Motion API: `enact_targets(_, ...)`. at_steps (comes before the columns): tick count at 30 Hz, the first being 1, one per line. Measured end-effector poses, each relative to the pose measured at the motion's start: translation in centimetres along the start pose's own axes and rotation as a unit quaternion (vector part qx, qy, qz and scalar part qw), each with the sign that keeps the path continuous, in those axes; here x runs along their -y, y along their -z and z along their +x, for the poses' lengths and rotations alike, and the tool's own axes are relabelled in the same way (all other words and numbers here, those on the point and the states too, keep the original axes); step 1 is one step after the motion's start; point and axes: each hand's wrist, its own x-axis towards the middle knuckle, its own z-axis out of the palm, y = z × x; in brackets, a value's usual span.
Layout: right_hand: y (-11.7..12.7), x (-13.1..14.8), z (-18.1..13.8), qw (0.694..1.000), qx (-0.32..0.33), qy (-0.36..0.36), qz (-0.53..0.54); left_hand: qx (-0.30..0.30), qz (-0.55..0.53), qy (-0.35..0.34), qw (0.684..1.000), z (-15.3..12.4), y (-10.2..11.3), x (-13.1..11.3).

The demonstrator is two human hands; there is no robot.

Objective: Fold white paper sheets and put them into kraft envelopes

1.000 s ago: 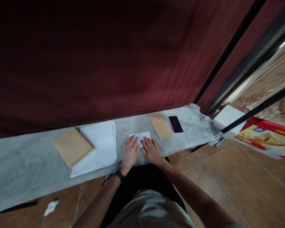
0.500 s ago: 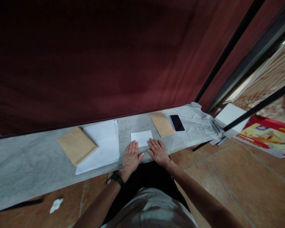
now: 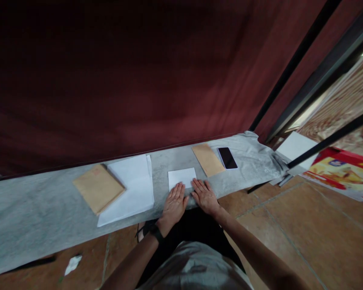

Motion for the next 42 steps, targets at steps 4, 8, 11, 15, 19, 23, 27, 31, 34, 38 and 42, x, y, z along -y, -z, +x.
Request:
enact_targets(4,0.2,0.3,0.6,1.0,-0.001,-0.016,0.023,0.015,-0.018,0.022,0.999,2.8,1.1,1.0)
enact_targets(8,0.4,0.3,0.7,0.999,-0.001,-0.019,0.038,0.006,-0.019,0.034,0.999,5.7,0.7,2.0)
enact_targets(11,0.5,0.2,0.8,0.999,-0.003,-0.021,0.049,0.002,-0.001,0.062,0.998,6.2,-0.4,2.6)
enact_targets(15,0.3,0.7,2.7,0.998,-0.006,-0.026,0.06,0.0,0.014,0.056,0.998,5.7,-1.2,3.1)
enact_targets(19,-0.7,1.4,5.2,0.999,0.017,-0.009,0.043,0.016,0.022,0.04,0.999,5.5,-1.2,3.3)
enact_targets(23,-1.5,0.9,6.1,0.999,0.033,-0.011,0.007,0.01,0.033,0.048,0.998,5.5,-1.3,3.2)
enact_targets(27,-1.9,-0.4,6.0,0.999,0.022,-0.023,-0.026,-0.002,0.031,0.049,0.998,5.5,-1.5,3.0)
enact_targets(31,-2.3,-0.9,6.0,0.998,0.014,-0.038,-0.046,-0.026,0.029,0.065,0.997,5.2,-1.7,2.9)
enact_targets(34,-2.6,-0.7,5.9,0.997,0.004,-0.052,-0.054,-0.035,0.032,0.096,0.994,4.7,-1.9,2.9)
enact_targets(38,-2.7,-0.5,5.8,0.997,-0.008,-0.061,-0.057,-0.045,0.028,0.111,0.992,4.0,-2.1,3.3)
enact_targets(42,-2.6,-0.4,5.8,0.997,-0.01,-0.058,-0.057,-0.063,0.026,0.113,0.991,3.2,-2.0,3.0)
